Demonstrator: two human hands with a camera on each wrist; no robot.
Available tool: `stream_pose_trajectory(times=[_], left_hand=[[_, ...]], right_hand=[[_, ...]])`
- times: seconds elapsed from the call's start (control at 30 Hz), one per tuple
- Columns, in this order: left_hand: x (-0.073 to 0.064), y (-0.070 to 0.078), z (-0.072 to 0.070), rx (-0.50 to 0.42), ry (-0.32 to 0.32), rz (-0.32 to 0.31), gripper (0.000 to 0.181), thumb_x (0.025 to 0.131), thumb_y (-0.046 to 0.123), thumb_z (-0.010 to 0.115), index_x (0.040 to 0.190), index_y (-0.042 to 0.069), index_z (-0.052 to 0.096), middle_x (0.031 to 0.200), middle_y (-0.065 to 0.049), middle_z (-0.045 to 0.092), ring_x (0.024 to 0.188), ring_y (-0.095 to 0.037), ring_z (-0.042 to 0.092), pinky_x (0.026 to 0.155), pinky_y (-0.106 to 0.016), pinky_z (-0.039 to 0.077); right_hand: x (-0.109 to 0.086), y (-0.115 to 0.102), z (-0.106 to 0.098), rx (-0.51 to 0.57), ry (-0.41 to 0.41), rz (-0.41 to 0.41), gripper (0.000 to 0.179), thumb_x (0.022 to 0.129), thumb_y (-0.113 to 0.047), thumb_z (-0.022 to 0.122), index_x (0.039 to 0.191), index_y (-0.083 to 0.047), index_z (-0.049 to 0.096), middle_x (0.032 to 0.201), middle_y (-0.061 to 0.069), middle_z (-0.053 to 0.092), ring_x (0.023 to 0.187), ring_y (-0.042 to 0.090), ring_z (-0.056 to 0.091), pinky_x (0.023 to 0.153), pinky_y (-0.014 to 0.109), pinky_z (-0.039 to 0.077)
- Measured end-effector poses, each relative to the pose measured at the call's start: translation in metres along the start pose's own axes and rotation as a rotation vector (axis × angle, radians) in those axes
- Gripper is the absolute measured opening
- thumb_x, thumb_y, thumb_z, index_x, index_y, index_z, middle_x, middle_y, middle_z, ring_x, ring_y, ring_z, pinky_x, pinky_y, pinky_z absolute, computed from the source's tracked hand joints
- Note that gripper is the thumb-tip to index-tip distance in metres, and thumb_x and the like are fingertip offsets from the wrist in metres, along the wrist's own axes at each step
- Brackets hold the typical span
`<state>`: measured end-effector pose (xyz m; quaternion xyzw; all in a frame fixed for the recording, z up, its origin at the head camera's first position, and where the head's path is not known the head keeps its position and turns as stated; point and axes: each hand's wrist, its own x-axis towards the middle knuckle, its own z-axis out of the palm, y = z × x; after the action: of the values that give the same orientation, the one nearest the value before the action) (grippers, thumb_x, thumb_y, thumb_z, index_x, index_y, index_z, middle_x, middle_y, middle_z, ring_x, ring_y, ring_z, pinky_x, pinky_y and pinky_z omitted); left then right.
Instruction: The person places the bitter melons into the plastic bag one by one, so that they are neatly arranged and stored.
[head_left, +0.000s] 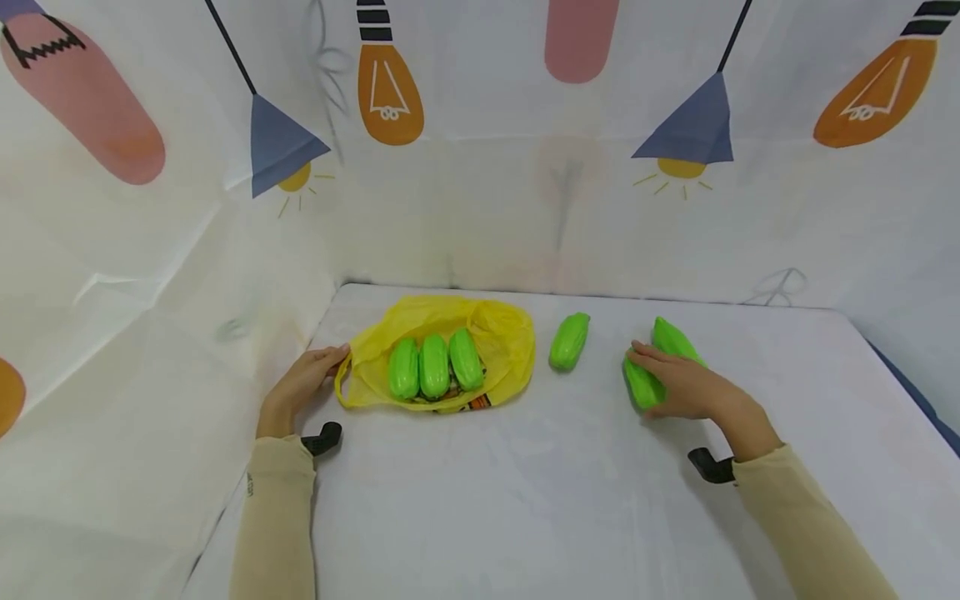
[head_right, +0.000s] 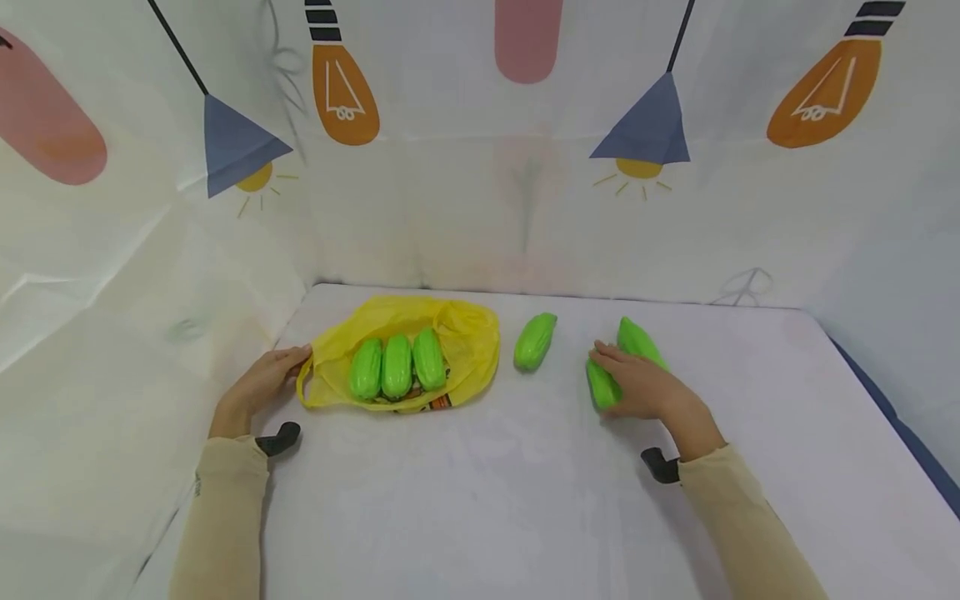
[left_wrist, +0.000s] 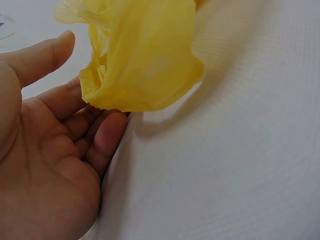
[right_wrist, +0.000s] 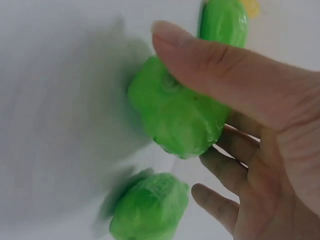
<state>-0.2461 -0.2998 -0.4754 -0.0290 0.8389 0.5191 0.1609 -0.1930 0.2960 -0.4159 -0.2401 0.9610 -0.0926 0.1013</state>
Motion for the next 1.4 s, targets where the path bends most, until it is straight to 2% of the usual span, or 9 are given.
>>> stream_pose_trajectory(times=[0.17, 0.33, 0.63, 0.9, 1.17, 1.4], left_hand=[[-0.002, 0.005, 0.002, 0.014, 0.0, 0.001, 0.065, 0.097, 0.059, 0.046, 0.119, 0.0, 0.06, 0.106, -0.002, 0.052, 0.109, -0.021, 0.041, 0.105, -0.043, 0.026], [-0.002, 0.007, 0.001, 0.016, 0.01, 0.005, 0.061, 0.098, 0.058, 0.045, 0.116, 0.001, 0.06, 0.103, 0.001, 0.052, 0.106, -0.018, 0.041, 0.103, -0.041, 0.026], [-0.002, 0.011, 0.003, 0.018, 0.0, 0.013, 0.06, 0.099, 0.055, 0.046, 0.116, -0.001, 0.059, 0.103, 0.0, 0.052, 0.11, -0.021, 0.039, 0.102, -0.041, 0.025], [-0.002, 0.009, 0.001, -0.002, 0.008, 0.025, 0.055, 0.099, 0.055, 0.047, 0.106, 0.002, 0.059, 0.101, 0.003, 0.05, 0.109, -0.019, 0.037, 0.097, -0.038, 0.024], [-0.004, 0.005, 0.0, -0.009, 0.005, 0.014, 0.061, 0.099, 0.054, 0.047, 0.121, -0.002, 0.059, 0.104, 0.002, 0.053, 0.107, -0.019, 0.041, 0.105, -0.041, 0.025], [-0.003, 0.002, 0.001, -0.027, 0.002, 0.014, 0.064, 0.099, 0.054, 0.048, 0.124, -0.004, 0.057, 0.11, -0.002, 0.051, 0.111, -0.021, 0.04, 0.107, -0.043, 0.024]], right_hand=[[0.001, -0.006, -0.003, 0.013, -0.021, 0.032, 0.098, 0.072, -0.029, 0.087, 0.148, 0.002, 0.035, 0.155, 0.025, 0.028, 0.139, 0.048, 0.03, 0.106, 0.061, 0.035], [0.0, -0.005, -0.003, 0.049, -0.021, 0.039, 0.101, 0.071, -0.031, 0.087, 0.149, 0.002, 0.032, 0.156, 0.024, 0.026, 0.14, 0.048, 0.027, 0.107, 0.06, 0.034], [-0.006, 0.005, -0.005, 0.202, -0.076, 0.038, 0.103, 0.075, -0.023, 0.085, 0.152, 0.003, 0.022, 0.16, 0.024, 0.015, 0.142, 0.05, 0.018, 0.109, 0.064, 0.028], [-0.001, -0.001, -0.003, 0.131, -0.05, 0.011, 0.1, 0.073, -0.016, 0.086, 0.151, 0.004, 0.026, 0.158, 0.024, 0.02, 0.143, 0.047, 0.022, 0.108, 0.06, 0.031], [0.0, -0.005, 0.002, 0.089, -0.036, 0.028, 0.101, 0.072, -0.016, 0.087, 0.151, 0.003, 0.027, 0.158, 0.023, 0.022, 0.143, 0.045, 0.022, 0.108, 0.059, 0.032], [-0.001, -0.008, 0.004, 0.058, -0.019, 0.033, 0.1, 0.071, -0.013, 0.087, 0.151, 0.003, 0.028, 0.158, 0.022, 0.024, 0.143, 0.044, 0.024, 0.107, 0.059, 0.035]])
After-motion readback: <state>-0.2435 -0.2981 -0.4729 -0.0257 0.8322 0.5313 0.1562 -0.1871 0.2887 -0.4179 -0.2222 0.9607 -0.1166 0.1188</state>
